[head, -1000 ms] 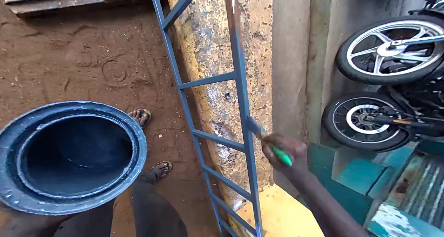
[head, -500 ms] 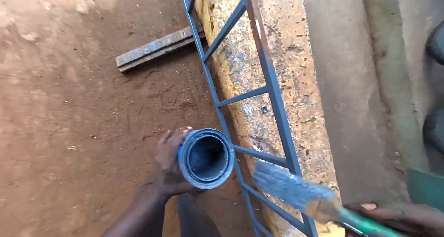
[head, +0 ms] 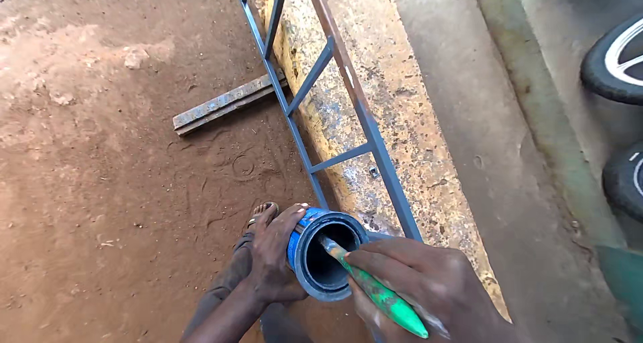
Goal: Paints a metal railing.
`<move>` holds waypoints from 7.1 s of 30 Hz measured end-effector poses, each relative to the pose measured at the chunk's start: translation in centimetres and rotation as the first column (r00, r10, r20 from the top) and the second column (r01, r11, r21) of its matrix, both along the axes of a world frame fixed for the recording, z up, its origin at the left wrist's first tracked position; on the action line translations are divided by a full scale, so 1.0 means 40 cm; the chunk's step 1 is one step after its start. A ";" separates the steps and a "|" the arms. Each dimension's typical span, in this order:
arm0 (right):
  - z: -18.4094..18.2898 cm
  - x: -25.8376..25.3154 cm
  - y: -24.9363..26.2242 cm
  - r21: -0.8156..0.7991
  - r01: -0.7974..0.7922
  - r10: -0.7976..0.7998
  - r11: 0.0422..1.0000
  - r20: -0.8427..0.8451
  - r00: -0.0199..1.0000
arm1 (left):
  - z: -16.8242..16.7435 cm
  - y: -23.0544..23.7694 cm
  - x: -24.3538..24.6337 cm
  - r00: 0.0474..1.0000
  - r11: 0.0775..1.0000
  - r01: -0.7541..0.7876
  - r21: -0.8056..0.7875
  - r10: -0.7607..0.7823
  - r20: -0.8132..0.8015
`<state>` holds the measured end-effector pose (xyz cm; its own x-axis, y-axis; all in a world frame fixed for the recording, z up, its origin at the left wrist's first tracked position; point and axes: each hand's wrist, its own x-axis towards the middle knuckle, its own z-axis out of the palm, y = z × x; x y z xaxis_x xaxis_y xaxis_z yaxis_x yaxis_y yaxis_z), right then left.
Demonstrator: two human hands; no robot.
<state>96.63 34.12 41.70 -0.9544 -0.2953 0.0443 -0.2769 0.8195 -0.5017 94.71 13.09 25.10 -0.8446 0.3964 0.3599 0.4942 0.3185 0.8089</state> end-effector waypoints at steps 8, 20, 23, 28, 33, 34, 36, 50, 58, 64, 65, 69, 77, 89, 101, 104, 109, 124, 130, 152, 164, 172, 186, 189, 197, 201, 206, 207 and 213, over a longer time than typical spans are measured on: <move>-0.007 -0.014 0.005 -0.061 0.051 -0.048 0.997 0.039 0.998 | 0.010 -0.004 -0.017 1.000 1.000 0.002 -0.001 -0.002 -0.007; 0.009 0.128 0.136 -0.688 0.704 -0.277 -0.177 0.721 0.635 | 0.104 0.034 -0.078 0.999 1.000 -0.012 0.010 0.013 -0.043; 0.015 0.142 0.154 -0.640 0.683 -0.281 -0.352 0.768 0.576 | 0.142 0.046 -0.084 0.999 1.000 -0.012 0.017 0.013 -0.047; -0.005 0.041 0.239 -0.704 0.612 -0.367 -0.359 0.710 0.601 | 0.108 0.046 -0.157 0.998 0.998 -0.033 0.061 0.036 -0.045; -0.154 -0.202 0.386 -0.777 0.603 -0.547 -0.181 0.589 0.595 | 0.044 0.032 -0.308 0.996 0.989 -0.085 0.119 0.087 -0.005; -0.192 -0.255 0.406 -0.776 0.620 -0.585 -0.117 0.558 0.588 | 0.030 0.025 -0.338 0.996 0.989 -0.090 0.120 0.092 -0.007; -0.263 -0.364 0.436 -0.768 0.630 -0.640 0.112 0.429 0.637 | -0.003 0.002 -0.401 0.989 0.986 -0.132 0.100 0.138 -0.053; -0.307 -0.652 0.527 -0.215 0.412 -0.393 0.885 0.130 0.910 | -0.075 -0.092 -0.550 0.971 0.974 -0.221 -0.055 0.225 0.084; -0.278 -0.474 0.579 -0.087 0.254 -0.157 0.963 0.586 0.795 | -0.069 -0.081 -0.569 0.959 0.969 -0.245 -0.030 0.247 0.136; -0.354 -0.813 0.498 -0.210 0.399 -0.336 0.892 0.281 0.899 | -0.103 -0.096 -0.532 0.942 0.956 -0.289 -0.046 0.292 0.164; -0.371 -0.855 0.482 -0.257 0.414 -0.366 0.873 0.216 0.905 | -0.123 -0.114 -0.513 0.944 0.961 -0.271 -0.060 0.278 0.176; -0.367 -0.752 0.469 -0.230 0.336 -0.325 0.913 0.089 0.942 | -0.090 -0.099 -0.538 0.940 0.955 -0.293 -0.052 0.297 0.166; -0.257 -0.536 0.551 -0.094 0.222 -0.117 0.971 0.622 0.775 | -0.091 -0.106 -0.546 0.931 0.946 -0.321 -0.048 0.325 0.164; -0.363 -0.892 0.479 -0.129 0.231 -0.216 0.964 0.121 0.969 | -0.126 -0.133 -0.528 0.939 0.959 -0.279 -0.037 0.281 0.198; -0.403 -1.226 0.434 -0.326 0.486 -0.384 0.811 0.330 0.862 | -0.091 -0.153 -0.569 0.922 0.949 -0.282 -0.143 0.309 0.235; -0.417 -1.209 0.416 -0.433 0.421 -0.402 0.797 0.140 0.905 | -0.085 -0.147 -0.583 0.912 0.955 -0.290 -0.067 0.297 0.282; -0.326 -0.957 0.468 -0.060 0.157 -0.119 0.986 0.410 0.904 | -0.168 -0.209 -0.522 0.892 0.922 -0.373 -0.103 0.387 0.233; -0.360 -1.035 0.483 -0.107 0.168 -0.145 0.980 0.201 0.969 | -0.125 -0.217 -0.521 0.829 0.915 -0.398 -0.071 0.392 0.398; -0.311 -1.134 0.500 -0.042 0.302 -0.220 0.952 0.594 0.774 | -0.196 -0.262 -0.476 0.858 0.888 -0.427 -0.170 0.457 0.232; -0.358 -1.181 0.440 -0.058 0.232 -0.234 0.971 -0.028 0.972 | -0.081 -0.177 -0.540 0.879 0.944 -0.300 -0.138 0.330 0.344; -0.273 -0.771 0.362 0.245 -0.099 -0.035 0.965 0.490 0.871 | -0.063 -0.193 -0.451 0.868 0.905 -0.421 -0.056 0.420 0.265; -0.324 -0.830 0.100 0.548 -0.550 0.049 0.631 0.679 0.733 | -0.022 -0.179 -0.382 0.838 0.841 -0.541 0.030 0.535 0.107; -0.329 -0.828 0.053 0.704 -0.525 -0.024 0.478 0.607 0.794 | -0.037 -0.243 -0.200 0.753 0.757 -0.653 0.027 0.646 0.123; -0.328 -0.685 0.027 0.551 -0.747 -0.186 0.371 0.833 0.522 | -0.047 -0.258 -0.197 0.737 0.739 -0.673 0.031 0.667 0.112; -0.311 -0.973 0.110 0.763 -0.358 -0.071 0.538 0.465 0.883 | -0.066 -0.287 -0.189 0.629 0.636 -0.772 -0.002 0.764 0.140; -0.314 -0.793 0.087 0.660 -0.625 -0.167 0.416 0.731 0.661 | -0.049 -0.307 -0.203 0.687 0.693 -0.720 0.040 0.703 0.185; -0.289 -0.745 0.013 0.692 -0.562 -0.229 0.454 0.700 0.676 | -0.010 -0.296 -0.226 0.814 0.806 -0.579 0.125 0.563 0.143; -0.305 -0.743 0.015 0.719 -0.551 -0.260 0.425 0.679 0.686 | 0.004 -0.286 -0.240 0.800 0.789 -0.599 0.135 0.583 0.145; -0.313 -0.713 -0.031 0.666 -0.613 -0.334 0.425 0.745 0.578 | 0.051 -0.292 -0.286 0.755 0.728 -0.649 0.219 0.583 0.300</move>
<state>68.10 32.87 29.16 -0.3943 0.1560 -0.9057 -0.3921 0.8628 0.3193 83.26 1.43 27.13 -0.9279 -0.3332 0.1674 0.0928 0.2284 0.9691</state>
